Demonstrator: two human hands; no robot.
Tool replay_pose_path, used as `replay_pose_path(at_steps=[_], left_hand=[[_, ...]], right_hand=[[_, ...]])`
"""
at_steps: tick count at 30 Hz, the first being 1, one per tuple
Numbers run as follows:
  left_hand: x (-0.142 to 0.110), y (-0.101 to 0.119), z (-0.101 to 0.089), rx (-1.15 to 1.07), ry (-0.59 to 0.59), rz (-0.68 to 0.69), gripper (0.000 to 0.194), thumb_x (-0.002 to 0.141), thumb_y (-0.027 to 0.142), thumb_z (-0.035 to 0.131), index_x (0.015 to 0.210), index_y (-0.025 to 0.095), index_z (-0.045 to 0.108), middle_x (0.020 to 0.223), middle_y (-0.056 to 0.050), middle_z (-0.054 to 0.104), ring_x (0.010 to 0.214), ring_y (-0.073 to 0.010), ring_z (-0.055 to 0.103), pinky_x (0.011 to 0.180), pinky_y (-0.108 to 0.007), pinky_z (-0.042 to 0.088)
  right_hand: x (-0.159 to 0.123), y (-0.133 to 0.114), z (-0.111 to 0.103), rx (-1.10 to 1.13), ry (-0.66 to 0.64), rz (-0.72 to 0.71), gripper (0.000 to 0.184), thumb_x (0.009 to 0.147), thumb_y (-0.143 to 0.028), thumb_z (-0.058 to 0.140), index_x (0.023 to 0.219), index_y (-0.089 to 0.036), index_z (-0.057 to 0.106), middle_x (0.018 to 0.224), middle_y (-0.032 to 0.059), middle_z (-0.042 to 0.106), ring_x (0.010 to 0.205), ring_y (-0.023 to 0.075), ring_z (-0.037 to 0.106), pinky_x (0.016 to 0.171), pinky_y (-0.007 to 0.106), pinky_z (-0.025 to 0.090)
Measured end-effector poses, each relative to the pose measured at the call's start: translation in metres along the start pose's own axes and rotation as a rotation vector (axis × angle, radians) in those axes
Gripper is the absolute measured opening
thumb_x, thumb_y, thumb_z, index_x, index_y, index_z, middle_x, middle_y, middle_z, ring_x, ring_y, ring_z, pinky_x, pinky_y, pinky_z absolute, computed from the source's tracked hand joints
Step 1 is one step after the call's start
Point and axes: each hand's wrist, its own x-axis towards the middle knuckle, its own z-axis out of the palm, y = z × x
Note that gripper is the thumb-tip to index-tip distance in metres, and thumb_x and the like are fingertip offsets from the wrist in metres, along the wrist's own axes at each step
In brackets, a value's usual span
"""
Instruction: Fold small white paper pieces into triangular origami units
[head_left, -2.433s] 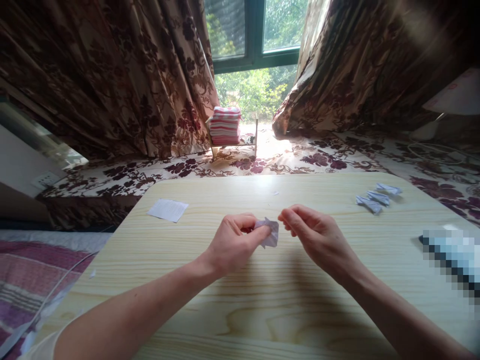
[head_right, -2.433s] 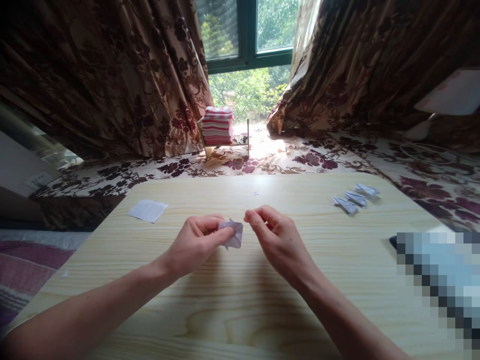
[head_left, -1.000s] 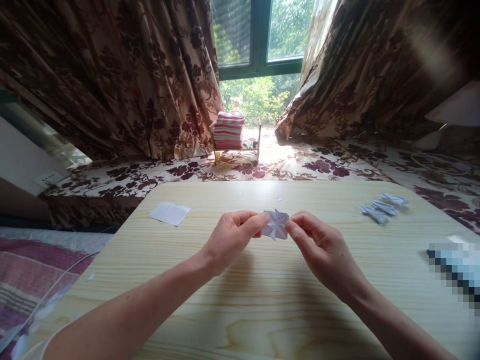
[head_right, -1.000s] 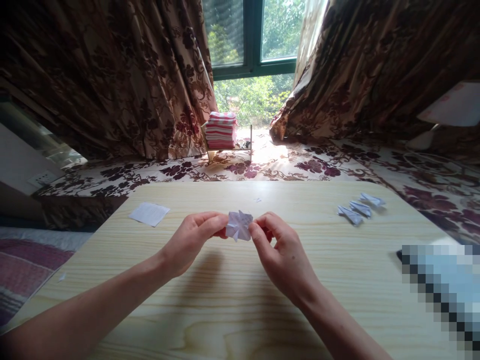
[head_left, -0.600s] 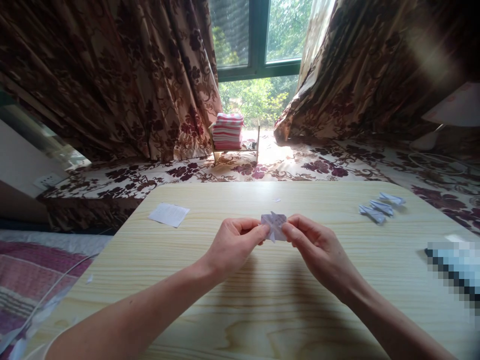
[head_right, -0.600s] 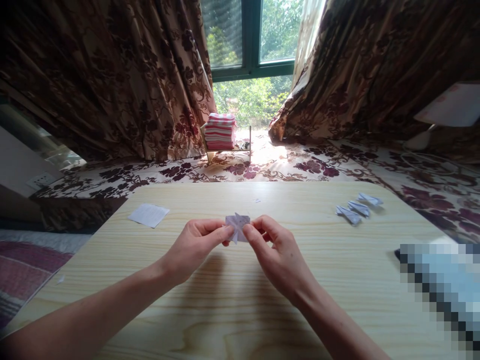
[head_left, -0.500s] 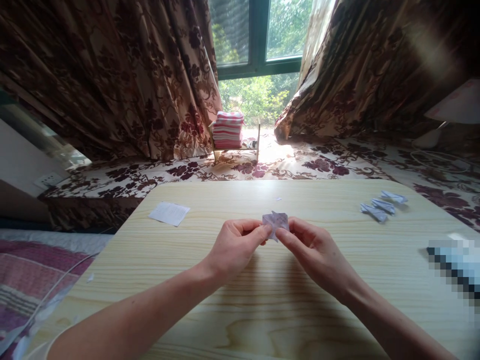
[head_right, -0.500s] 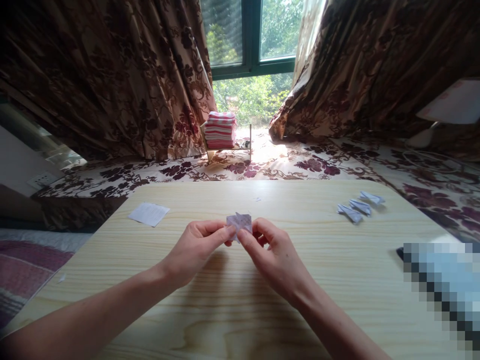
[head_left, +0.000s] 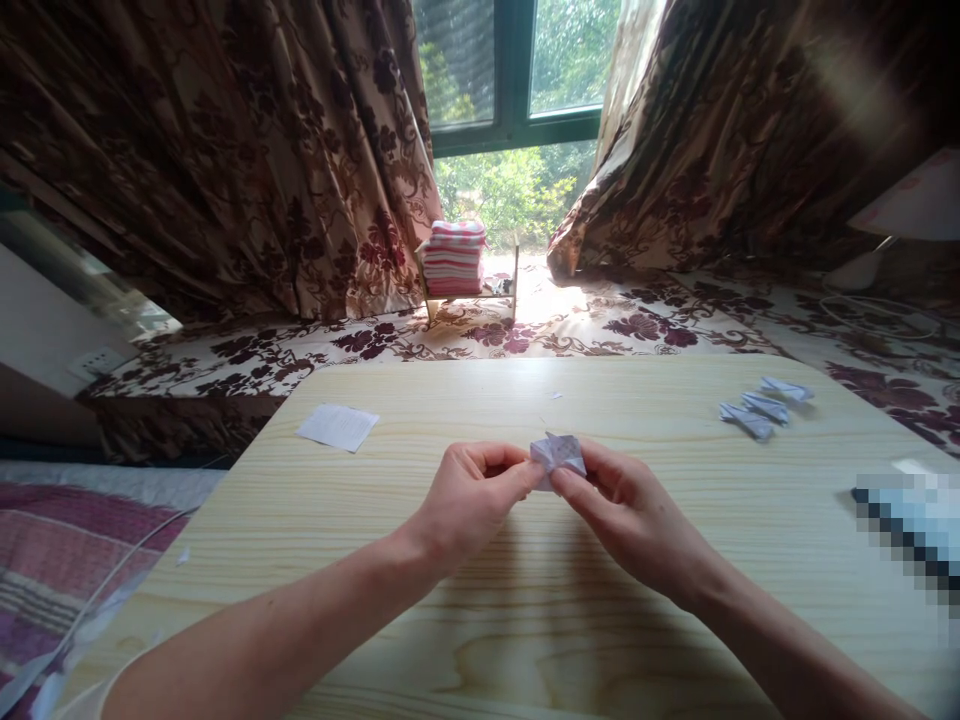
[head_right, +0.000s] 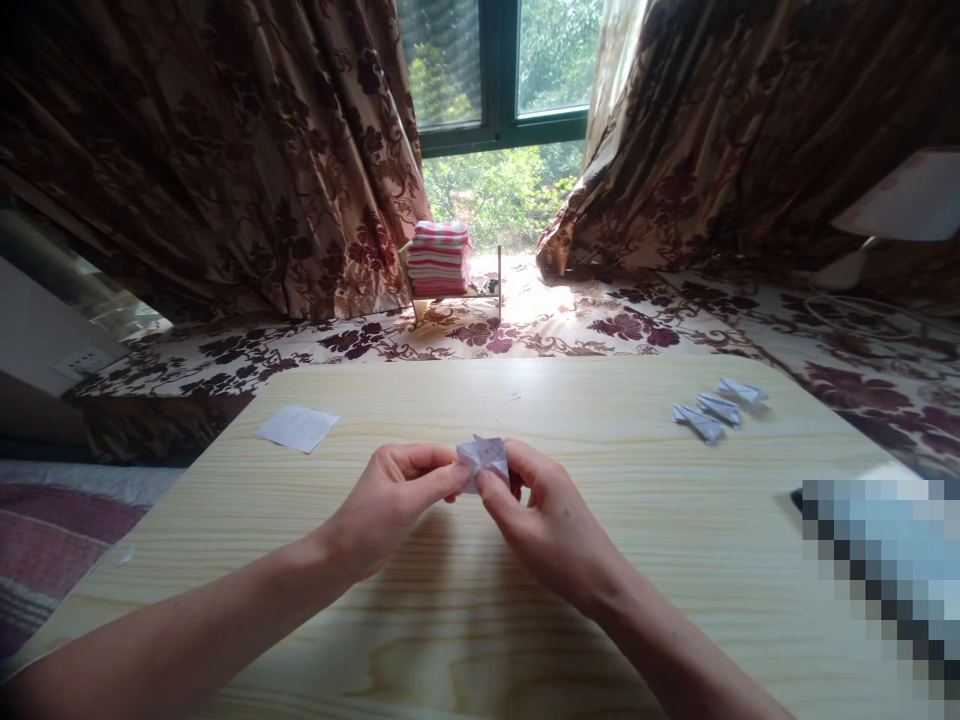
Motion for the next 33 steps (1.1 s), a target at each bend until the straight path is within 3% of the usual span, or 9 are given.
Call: replay_pose_path(at_steps=[6,12,20,33], left_hand=[[0.0034,0.0011,-0.0023,-0.027,-0.012,-0.027,0.016,0.068,0.025,0.069,0.061,0.011,0.065,0.06,0.0,0.058,0.064,-0.0106,0.049,0.064,-0.025,0.037],[0.0041,-0.0028,-0.0028,-0.06,0.021,-0.002,0.021,0.069,0.03,0.073,0.069,0.01,0.069,0.067,-0.003,0.065,0.066,-0.0118,0.054,0.066,-0.025,0.042],[0.0036,-0.0008,-0.0019,-0.085,0.052,-0.017,0.021,0.07,0.03,0.073,0.068,0.01,0.067,0.064,-0.002,0.063,0.063,-0.0104,0.052,0.063,-0.025,0.041],[0.0033,-0.0026,-0.0028,0.013,0.01,0.016,0.022,0.073,0.03,0.068,0.067,0.01,0.061,0.064,-0.001,0.058,0.062,-0.0095,0.049,0.062,-0.024,0.039]], right_hand=[[0.0009,0.002,-0.0049,0.034,-0.041,0.008,0.022,0.088,-0.035,0.051,0.08,-0.019,0.064,0.071,0.0007,0.057,0.067,0.0156,0.051,0.071,0.031,0.047],[0.0004,0.0016,-0.0032,-0.049,-0.048,-0.015,0.026,0.086,-0.036,0.054,0.068,-0.018,0.06,0.066,0.0012,0.056,0.069,0.0169,0.053,0.063,0.028,0.045],[0.0023,0.0028,-0.0086,0.019,0.029,0.036,0.028,0.086,-0.04,0.053,0.072,-0.018,0.06,0.07,0.0013,0.056,0.067,0.0151,0.05,0.062,0.029,0.039],[0.0007,0.0007,-0.0054,-0.008,-0.005,0.031,0.027,0.088,-0.039,0.049,0.072,-0.018,0.057,0.07,0.0019,0.054,0.067,0.0162,0.05,0.062,0.03,0.038]])
